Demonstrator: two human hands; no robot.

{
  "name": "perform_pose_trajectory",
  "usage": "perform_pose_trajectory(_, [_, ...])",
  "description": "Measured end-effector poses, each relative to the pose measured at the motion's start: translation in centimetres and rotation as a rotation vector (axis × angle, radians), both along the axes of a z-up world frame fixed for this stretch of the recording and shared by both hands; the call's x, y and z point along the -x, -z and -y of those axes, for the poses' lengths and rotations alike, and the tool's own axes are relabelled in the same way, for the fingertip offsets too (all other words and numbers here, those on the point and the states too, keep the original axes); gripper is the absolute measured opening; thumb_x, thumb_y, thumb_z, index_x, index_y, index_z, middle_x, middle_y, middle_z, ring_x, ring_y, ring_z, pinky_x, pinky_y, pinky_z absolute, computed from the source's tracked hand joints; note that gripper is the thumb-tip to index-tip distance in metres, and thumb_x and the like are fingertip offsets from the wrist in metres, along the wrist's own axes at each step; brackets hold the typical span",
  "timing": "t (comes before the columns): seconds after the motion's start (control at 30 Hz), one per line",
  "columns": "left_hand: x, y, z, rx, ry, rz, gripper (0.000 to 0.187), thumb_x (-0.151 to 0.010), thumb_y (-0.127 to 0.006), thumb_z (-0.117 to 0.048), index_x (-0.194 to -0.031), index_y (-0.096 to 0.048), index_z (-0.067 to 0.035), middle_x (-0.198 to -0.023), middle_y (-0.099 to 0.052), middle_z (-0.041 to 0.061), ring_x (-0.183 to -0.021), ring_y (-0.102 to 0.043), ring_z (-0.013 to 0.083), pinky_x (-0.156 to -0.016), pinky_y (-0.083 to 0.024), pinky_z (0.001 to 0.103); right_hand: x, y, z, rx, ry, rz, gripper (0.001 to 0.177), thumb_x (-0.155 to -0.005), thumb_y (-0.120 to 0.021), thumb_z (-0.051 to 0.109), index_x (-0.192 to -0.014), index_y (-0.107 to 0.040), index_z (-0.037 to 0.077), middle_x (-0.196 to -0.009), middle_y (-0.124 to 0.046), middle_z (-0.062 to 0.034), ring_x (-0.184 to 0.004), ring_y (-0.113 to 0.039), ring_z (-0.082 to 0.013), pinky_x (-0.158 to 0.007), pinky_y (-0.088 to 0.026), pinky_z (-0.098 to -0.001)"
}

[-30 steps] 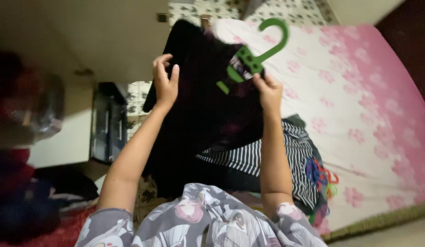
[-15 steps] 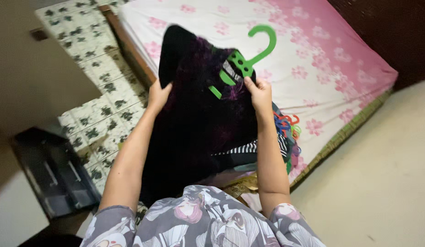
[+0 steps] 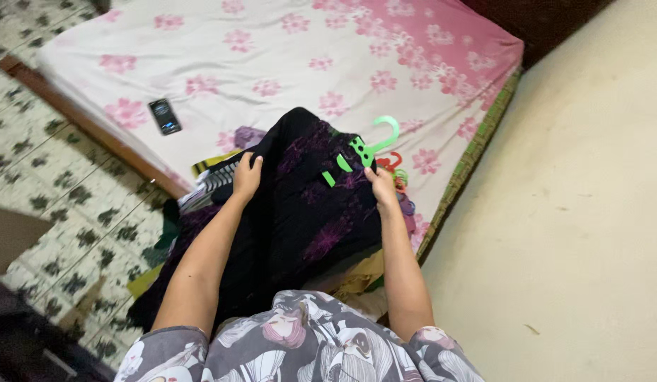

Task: The person removes several garments from a wardrobe, including a purple top, a dark shirt, a black top, a striped top, and a floral dress. Each item is taken off its hanger and placed onto a pile on the bed.

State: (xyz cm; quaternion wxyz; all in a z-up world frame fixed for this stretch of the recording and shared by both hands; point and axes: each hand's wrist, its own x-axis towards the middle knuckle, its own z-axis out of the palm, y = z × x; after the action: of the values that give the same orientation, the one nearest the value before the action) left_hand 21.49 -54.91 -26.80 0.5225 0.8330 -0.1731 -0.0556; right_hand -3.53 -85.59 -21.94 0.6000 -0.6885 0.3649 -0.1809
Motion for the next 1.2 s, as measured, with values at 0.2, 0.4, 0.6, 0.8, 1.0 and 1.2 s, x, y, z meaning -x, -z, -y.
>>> perform_pose_trajectory(0.2, [-2.5,-4.9,11.1,0.02,0.082,0.083,0.035,-0.097,-0.067,-0.03,-0.12,-0.066,-0.003,-0.113,-0.071,0.023,-0.11,-0.066,0.042,-0.093,-0.051,0.046,0.2,0.3,8.0,0.061,0.205,0.126,0.021,-0.093,-0.071,0.02,-0.1,-0.076,0.001,-0.089,-0.071,0.0043,-0.083,-0.059,-0.0075,-0.079,-0.046,-0.0274])
perform_pose_trajectory(0.4, [-4.3,-5.7,18.0,0.151,0.323,0.144,0.056,-0.089,-0.068,-0.023,-0.14,-0.057,-0.003,-0.132,-0.063,0.025,-0.124,-0.059,0.0391,-0.106,-0.045,0.043,-0.7,-2.5,17.1,0.087,0.296,-0.086,0.031,-0.097,-0.071,0.026,-0.101,-0.073,-0.004,-0.091,-0.068,-0.0085,-0.084,-0.059,-0.0208,-0.077,-0.046,-0.0375])
perform_pose_trajectory(0.6, [-3.6,-1.0,19.1,-0.063,0.472,0.064,0.052,-0.088,-0.072,-0.025,-0.133,-0.063,-0.002,-0.135,-0.064,0.023,-0.126,-0.059,0.0371,-0.107,-0.045,0.042,-1.1,-0.5,16.2,0.237,0.303,-0.366,0.032,-0.094,-0.068,0.024,-0.113,-0.07,-0.002,-0.108,-0.071,-0.0224,-0.103,-0.067,-0.0344,-0.092,-0.049,-0.0437])
perform_pose_trajectory(0.8, [-0.8,1.9,16.7,-0.079,0.55,-0.293,0.041,-0.092,-0.067,-0.022,-0.128,-0.067,-0.003,-0.122,-0.072,0.015,-0.114,-0.069,0.0258,-0.1,-0.052,0.036,-0.6,1.9,11.8,0.45,0.308,-0.43,0.045,-0.082,-0.065,0.012,-0.125,-0.061,0.0,-0.115,-0.067,-0.0296,-0.11,-0.063,-0.0453,-0.096,-0.048,-0.049])
perform_pose_trajectory(1.0, [0.5,2.2,10.7,-0.01,0.512,-0.374,0.036,-0.093,-0.067,-0.019,-0.125,-0.069,-0.002,-0.118,-0.074,0.013,-0.11,-0.069,0.0213,-0.096,-0.052,0.034,-4.7,3.1,5.8,0.465,0.03,-0.365,0.038,-0.082,-0.069,0.014,-0.118,-0.067,0.002,-0.116,-0.071,-0.022,-0.112,-0.067,-0.0368,-0.097,-0.052,-0.0439])
perform_pose_trajectory(1.2, [0.2,1.4,-2.0,0.036,0.208,-0.501,0.037,-0.093,-0.066,-0.021,-0.126,-0.068,-0.005,-0.111,-0.074,0.01,-0.088,-0.067,0.0182,-0.081,-0.056,0.034,-13.8,3.3,-7.1,0.239,-0.462,-0.242,0.031,-0.09,-0.07,0.014,-0.118,-0.07,0.003,-0.109,-0.074,-0.0137,-0.099,-0.07,-0.0239,-0.086,-0.055,-0.0367])
